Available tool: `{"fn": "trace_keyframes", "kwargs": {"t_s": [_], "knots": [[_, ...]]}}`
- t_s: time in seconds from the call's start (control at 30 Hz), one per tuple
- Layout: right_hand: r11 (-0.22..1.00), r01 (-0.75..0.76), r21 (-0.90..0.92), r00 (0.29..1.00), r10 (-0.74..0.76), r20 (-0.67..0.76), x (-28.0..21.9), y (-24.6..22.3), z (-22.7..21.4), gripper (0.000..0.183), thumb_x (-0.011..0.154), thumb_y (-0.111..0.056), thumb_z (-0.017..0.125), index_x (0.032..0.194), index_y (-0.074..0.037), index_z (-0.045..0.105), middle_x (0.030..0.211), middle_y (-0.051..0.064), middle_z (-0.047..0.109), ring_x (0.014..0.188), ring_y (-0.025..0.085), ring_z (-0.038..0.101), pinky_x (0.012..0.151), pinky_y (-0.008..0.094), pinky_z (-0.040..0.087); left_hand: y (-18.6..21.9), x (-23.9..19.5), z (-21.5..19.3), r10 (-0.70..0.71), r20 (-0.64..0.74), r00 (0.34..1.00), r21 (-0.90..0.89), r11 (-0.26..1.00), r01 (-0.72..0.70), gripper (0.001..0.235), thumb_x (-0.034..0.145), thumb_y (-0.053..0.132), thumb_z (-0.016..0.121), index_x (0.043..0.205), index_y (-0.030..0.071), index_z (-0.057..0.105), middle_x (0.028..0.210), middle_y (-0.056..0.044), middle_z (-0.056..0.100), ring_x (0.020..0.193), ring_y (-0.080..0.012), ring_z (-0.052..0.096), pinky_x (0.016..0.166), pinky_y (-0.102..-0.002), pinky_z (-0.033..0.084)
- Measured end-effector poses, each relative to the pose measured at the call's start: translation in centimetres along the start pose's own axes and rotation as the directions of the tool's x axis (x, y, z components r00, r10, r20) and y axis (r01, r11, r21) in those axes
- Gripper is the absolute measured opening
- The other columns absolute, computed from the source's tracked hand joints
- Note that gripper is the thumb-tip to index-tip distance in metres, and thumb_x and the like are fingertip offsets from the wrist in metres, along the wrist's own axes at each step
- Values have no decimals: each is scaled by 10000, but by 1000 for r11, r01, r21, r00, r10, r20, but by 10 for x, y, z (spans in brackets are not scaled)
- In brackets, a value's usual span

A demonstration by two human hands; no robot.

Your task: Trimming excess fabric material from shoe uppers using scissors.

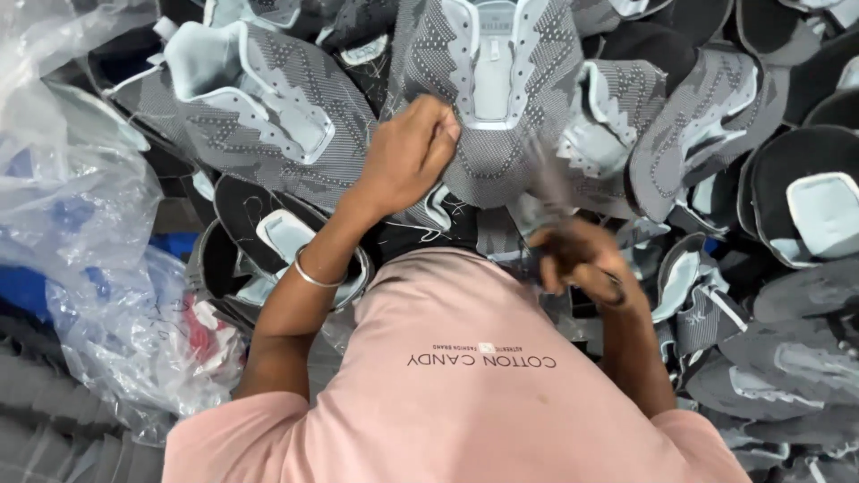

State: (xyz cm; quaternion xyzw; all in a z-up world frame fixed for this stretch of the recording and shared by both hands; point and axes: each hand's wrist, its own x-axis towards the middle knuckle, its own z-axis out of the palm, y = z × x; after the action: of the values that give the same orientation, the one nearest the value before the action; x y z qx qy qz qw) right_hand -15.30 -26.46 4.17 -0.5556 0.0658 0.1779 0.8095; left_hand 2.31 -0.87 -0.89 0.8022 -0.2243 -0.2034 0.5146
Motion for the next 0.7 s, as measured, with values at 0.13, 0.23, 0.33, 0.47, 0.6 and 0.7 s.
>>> {"fn": "trace_keyframes", "kwargs": {"t_s": [0.13,0.23,0.33,0.47,0.6,0.7], "knots": [[963,-255,90,959,239,155,4,19,-2,773,938,-599,683,1319,52,514,821,97,612,506,102,486,426,250,365,0,-2,0,28,4,1000,-113,993,-27,117,1032,140,579,1008,26,566,892,-131,646,775,-295,659,719,-411,516],[912,-369,176,926,347,146,9,22,-2,850,920,-700,638,1310,54,600,608,39,574,466,56,427,436,219,300,-5,-11,0,72,2,997,-182,981,-70,95,1053,112,576,1020,26,555,903,-111,646,804,-256,652,735,-378,514],[895,-392,212,920,379,101,13,23,-8,891,902,-743,607,1299,55,598,599,26,551,447,36,404,416,204,278,3,-11,0,-52,-38,998,-280,959,39,100,1053,97,616,1018,6,594,864,-110,629,715,-239,610,660,-357,500],[883,-421,208,907,413,85,11,29,-13,912,890,-741,615,1307,69,578,626,37,560,464,55,440,405,206,283,8,-8,8,260,-157,953,246,945,-218,141,1013,93,643,1120,1,636,937,-119,587,762,-256,655,648,-376,521],[863,-431,263,902,417,111,13,31,-16,892,904,-708,648,1317,78,566,647,48,571,487,74,475,415,213,303,-14,-7,27,203,-14,979,482,859,-171,60,1005,80,593,1046,36,593,940,-130,560,749,-281,652,612,-411,509],[861,-439,256,898,425,111,13,26,-15,890,900,-698,665,1318,81,569,653,50,578,487,71,472,418,207,303,-3,7,15,116,-5,993,394,913,-104,187,1080,209,594,1006,39,564,946,-145,572,689,-335,618,583,-443,494]]}}
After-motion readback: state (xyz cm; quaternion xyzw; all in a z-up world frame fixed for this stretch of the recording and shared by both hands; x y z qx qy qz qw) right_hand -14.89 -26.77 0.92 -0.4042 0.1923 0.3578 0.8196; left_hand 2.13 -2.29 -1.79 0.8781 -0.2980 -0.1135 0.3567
